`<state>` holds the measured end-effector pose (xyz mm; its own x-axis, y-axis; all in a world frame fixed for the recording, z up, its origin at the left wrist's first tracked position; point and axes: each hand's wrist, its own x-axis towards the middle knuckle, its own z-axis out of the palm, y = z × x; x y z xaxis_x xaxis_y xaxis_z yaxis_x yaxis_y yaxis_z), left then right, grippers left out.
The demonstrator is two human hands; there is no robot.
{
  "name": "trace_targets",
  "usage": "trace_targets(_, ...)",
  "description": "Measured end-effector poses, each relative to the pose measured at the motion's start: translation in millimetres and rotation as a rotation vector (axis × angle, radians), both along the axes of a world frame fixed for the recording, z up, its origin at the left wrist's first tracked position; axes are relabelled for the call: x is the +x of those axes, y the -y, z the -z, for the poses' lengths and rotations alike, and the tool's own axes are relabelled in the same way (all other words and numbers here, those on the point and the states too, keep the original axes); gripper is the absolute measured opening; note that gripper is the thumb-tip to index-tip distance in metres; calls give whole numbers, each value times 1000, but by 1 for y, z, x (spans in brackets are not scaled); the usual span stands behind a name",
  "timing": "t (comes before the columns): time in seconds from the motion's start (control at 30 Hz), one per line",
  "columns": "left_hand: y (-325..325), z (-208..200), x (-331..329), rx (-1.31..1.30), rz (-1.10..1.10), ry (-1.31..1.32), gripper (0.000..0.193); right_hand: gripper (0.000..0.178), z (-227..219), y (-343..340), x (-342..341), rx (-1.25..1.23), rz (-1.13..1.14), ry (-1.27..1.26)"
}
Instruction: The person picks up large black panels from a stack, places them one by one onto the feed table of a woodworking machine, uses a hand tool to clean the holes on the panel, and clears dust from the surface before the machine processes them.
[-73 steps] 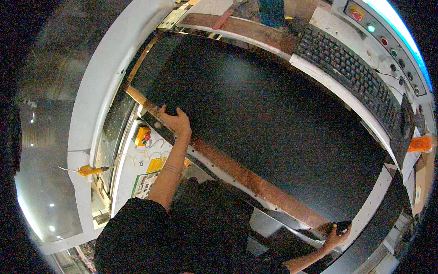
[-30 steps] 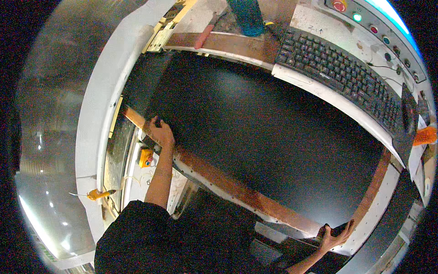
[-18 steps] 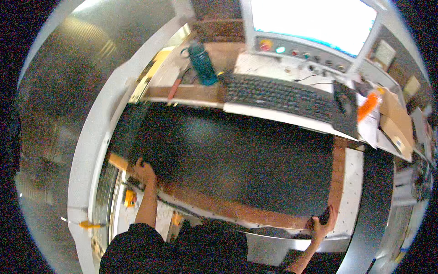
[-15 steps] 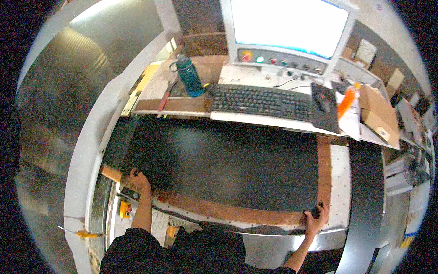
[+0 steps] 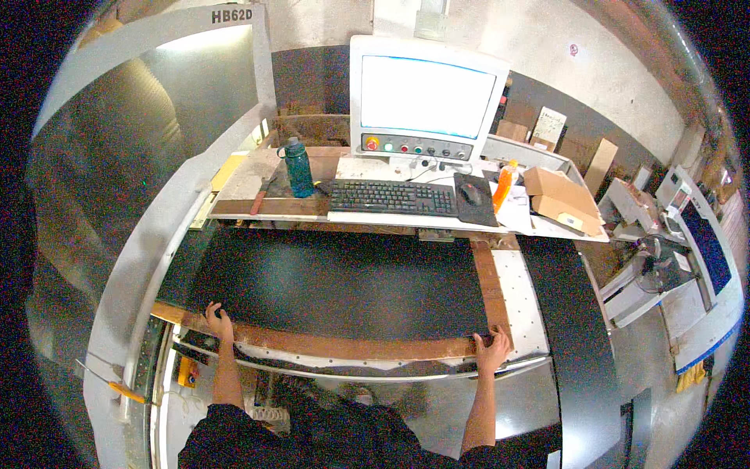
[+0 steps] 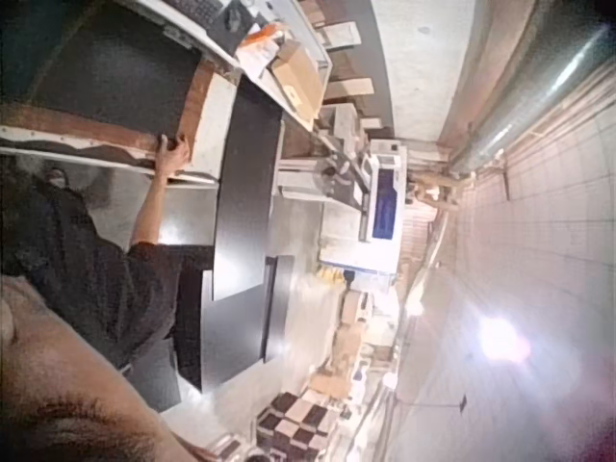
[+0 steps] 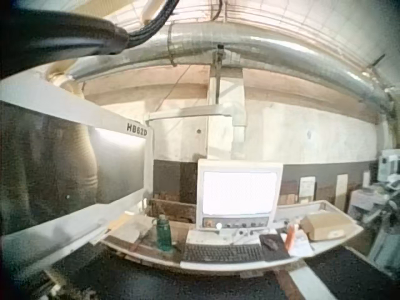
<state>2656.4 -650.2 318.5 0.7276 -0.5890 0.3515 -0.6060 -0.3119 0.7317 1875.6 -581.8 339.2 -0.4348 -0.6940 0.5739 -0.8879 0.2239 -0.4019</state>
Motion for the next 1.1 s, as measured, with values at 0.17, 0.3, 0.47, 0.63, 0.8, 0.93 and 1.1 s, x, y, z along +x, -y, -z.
trace_targets(0.17,-33,-3,-20,-151,20,31,10,66,5,-16,19,126,-131,-69)
trace_targets(0.3,-41,0,-26,-129,34,201,10,67,18,-33,28,221,-103,-98)
trace_targets(0.47,-61,-23,-68,-12,115,79,17,63,21,-38,23,234,-78,-65)
trace_targets(0.63,-82,-21,-89,10,210,310,35,63,19,-36,30,159,-83,-124)
trace_targets(0.8,-100,1,-132,-69,187,114,38,61,5,-47,49,179,-161,-78)
trace_targets(0.93,-94,-13,-247,-130,165,-81,36,57,-1,-64,34,275,-434,-128)
trace_targets(1.1,-80,20,-319,-159,-69,139,26,42,-17,-39,-30,182,-524,-33)
